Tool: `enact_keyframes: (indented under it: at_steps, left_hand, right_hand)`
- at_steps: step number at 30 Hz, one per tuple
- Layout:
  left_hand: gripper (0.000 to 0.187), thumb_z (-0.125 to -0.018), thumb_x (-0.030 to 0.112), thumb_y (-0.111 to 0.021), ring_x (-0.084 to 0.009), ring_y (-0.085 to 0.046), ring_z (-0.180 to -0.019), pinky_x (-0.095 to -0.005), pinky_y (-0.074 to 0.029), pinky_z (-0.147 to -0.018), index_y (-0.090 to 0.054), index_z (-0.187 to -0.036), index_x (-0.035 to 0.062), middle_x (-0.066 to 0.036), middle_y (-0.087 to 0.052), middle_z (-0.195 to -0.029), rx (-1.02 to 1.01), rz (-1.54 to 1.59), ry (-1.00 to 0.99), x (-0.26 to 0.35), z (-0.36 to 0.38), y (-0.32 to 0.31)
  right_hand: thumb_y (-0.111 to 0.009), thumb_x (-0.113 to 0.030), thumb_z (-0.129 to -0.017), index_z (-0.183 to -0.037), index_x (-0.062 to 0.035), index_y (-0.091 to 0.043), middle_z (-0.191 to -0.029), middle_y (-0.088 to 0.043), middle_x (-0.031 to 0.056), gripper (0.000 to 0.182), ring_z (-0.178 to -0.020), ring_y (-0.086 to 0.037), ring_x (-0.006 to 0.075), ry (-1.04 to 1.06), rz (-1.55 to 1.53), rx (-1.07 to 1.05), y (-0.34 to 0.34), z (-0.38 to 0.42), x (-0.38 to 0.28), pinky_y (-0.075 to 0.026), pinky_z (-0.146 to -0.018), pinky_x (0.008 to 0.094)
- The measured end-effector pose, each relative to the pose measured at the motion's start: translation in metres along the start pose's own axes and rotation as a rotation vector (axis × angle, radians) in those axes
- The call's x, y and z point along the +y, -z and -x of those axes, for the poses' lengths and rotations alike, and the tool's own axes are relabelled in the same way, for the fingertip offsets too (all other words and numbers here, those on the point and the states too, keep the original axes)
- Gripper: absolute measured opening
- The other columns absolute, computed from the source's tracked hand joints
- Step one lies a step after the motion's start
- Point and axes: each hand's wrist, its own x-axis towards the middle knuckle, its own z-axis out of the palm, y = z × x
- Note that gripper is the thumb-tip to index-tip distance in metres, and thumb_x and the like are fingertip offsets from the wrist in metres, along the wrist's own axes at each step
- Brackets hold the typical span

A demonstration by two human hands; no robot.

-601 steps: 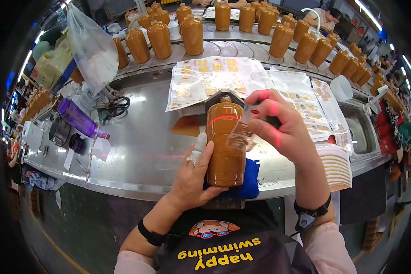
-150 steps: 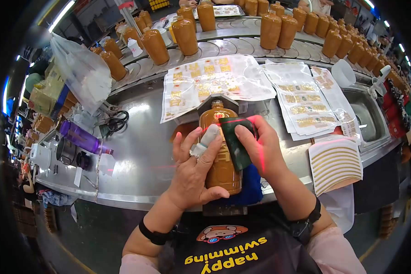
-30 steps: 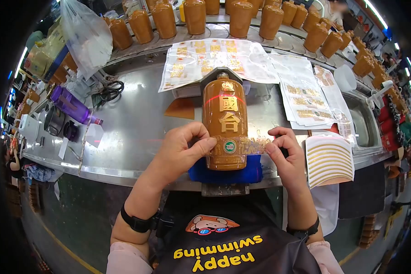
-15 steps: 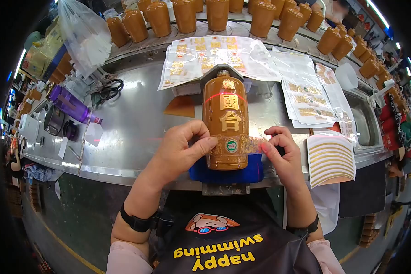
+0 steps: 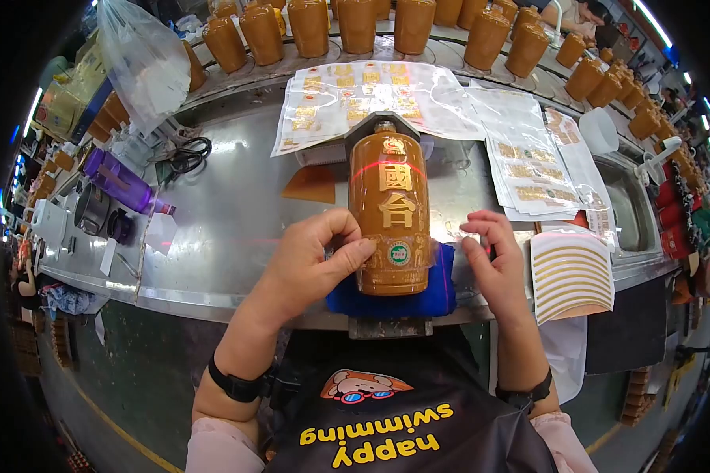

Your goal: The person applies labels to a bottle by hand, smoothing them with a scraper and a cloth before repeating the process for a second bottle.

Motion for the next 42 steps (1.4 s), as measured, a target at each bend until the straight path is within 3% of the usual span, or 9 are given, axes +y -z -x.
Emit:
enact_keyframes:
  at_steps: [6,9,13,27,33,36,38,40,42]
  left_hand:
    - [0.040,-0.087,0.036,-0.071,-0.0224,-0.052,-0.106,-0.0354,-0.041,-0.090,-0.055,-0.105,0.0032,-0.012,-0.059,-0.108,0.202,-0.268,-0.115,-0.013,0.005,-0.004]
    - [0.064,-0.087,0.046,-0.069,-0.0278,-0.040,-0.127,-0.0392,-0.028,-0.108,-0.043,-0.127,0.0029,-0.016,-0.047,-0.130,0.209,0.058,-0.148,-0.026,0.010,-0.016]
    - [0.085,-0.085,0.050,-0.070,-0.0282,-0.031,-0.134,-0.0405,-0.021,-0.114,-0.025,-0.140,0.0030,-0.018,-0.034,-0.140,0.185,0.138,-0.193,-0.041,0.011,-0.037]
    - [0.084,-0.086,0.045,-0.071,-0.0254,-0.033,-0.132,-0.0396,-0.022,-0.113,-0.023,-0.141,0.0037,-0.016,-0.036,-0.138,0.186,0.272,-0.176,-0.042,0.012,-0.044]
    - [0.083,-0.086,0.045,-0.071,-0.0254,-0.034,-0.131,-0.0388,-0.023,-0.113,-0.023,-0.141,0.0033,-0.016,-0.037,-0.137,0.190,0.261,-0.164,-0.042,0.012,-0.044]
    - [0.084,-0.086,0.046,-0.071,-0.0257,-0.035,-0.130,-0.0386,-0.024,-0.112,-0.024,-0.141,0.0030,-0.016,-0.038,-0.136,0.210,0.260,-0.179,-0.044,0.010,-0.046]
    - [0.085,-0.086,0.046,-0.071,-0.0259,-0.035,-0.130,-0.0387,-0.025,-0.112,-0.024,-0.141,0.0029,-0.016,-0.038,-0.136,0.223,0.260,-0.181,-0.045,0.011,-0.047]
    - [0.085,-0.086,0.047,-0.071,-0.0260,-0.035,-0.131,-0.0390,-0.025,-0.112,-0.024,-0.141,0.0029,-0.016,-0.037,-0.137,0.227,0.261,-0.178,-0.043,0.011,-0.048]
    - [0.084,-0.086,0.046,-0.070,-0.0261,-0.034,-0.131,-0.0390,-0.025,-0.112,-0.024,-0.141,0.0030,-0.016,-0.037,-0.137,0.222,0.232,-0.200,-0.045,0.011,-0.046]
  right_hand:
    - [-0.065,-0.026,-0.093,-0.137,0.0028,-0.047,-0.133,-0.048,0.0177,0.055,-0.123,-0.048,0.0289,0.045,-0.087,-0.284,-0.008,-0.013,-0.040,-0.039,-0.103,0.0338]
    - [-0.068,-0.035,-0.090,-0.141,0.0045,-0.041,-0.137,-0.044,0.0200,0.069,-0.129,-0.044,0.0320,0.110,-0.112,-0.324,-0.016,-0.016,-0.027,-0.035,-0.108,0.0371]
    - [-0.070,-0.040,-0.088,-0.143,0.0050,-0.037,-0.139,-0.044,0.0214,0.078,-0.132,-0.042,0.0336,0.120,-0.091,-0.335,-0.017,-0.017,-0.022,-0.032,-0.110,0.0394]
    - [-0.075,-0.040,-0.083,-0.146,0.0005,-0.036,-0.140,-0.045,0.0219,0.084,-0.134,-0.042,0.0338,0.120,-0.089,-0.346,-0.017,-0.017,-0.014,-0.032,-0.112,0.0404]
    - [-0.077,-0.023,-0.083,-0.148,0.0000,-0.034,-0.132,-0.056,0.0196,0.081,-0.119,-0.056,0.0255,-0.057,-0.247,-0.249,-0.015,-0.010,-0.017,-0.046,-0.098,0.0346]
    - [-0.068,-0.007,-0.087,-0.134,0.0010,-0.048,-0.112,-0.067,0.0133,0.052,-0.092,-0.065,0.0156,0.012,-0.260,0.105,-0.009,-0.009,-0.025,-0.052,-0.082,0.0281]
    - [-0.067,-0.005,-0.088,-0.111,-0.0007,-0.056,-0.092,-0.069,0.0081,0.026,-0.075,-0.064,0.0134,-0.131,-0.398,-0.109,0.003,-0.007,-0.061,-0.051,-0.068,0.0255]
    - [-0.068,-0.004,-0.087,-0.107,-0.0012,-0.057,-0.083,-0.067,0.0091,0.022,-0.072,-0.063,0.0134,-0.004,-0.186,-0.277,-0.004,-0.014,-0.062,-0.050,-0.064,0.0268]
    - [-0.069,-0.006,-0.084,-0.103,-0.0036,-0.060,-0.078,-0.063,0.0112,0.021,-0.071,-0.062,0.0218,0.042,-0.055,0.021,-0.013,-0.017,-0.061,-0.049,-0.064,0.0343]
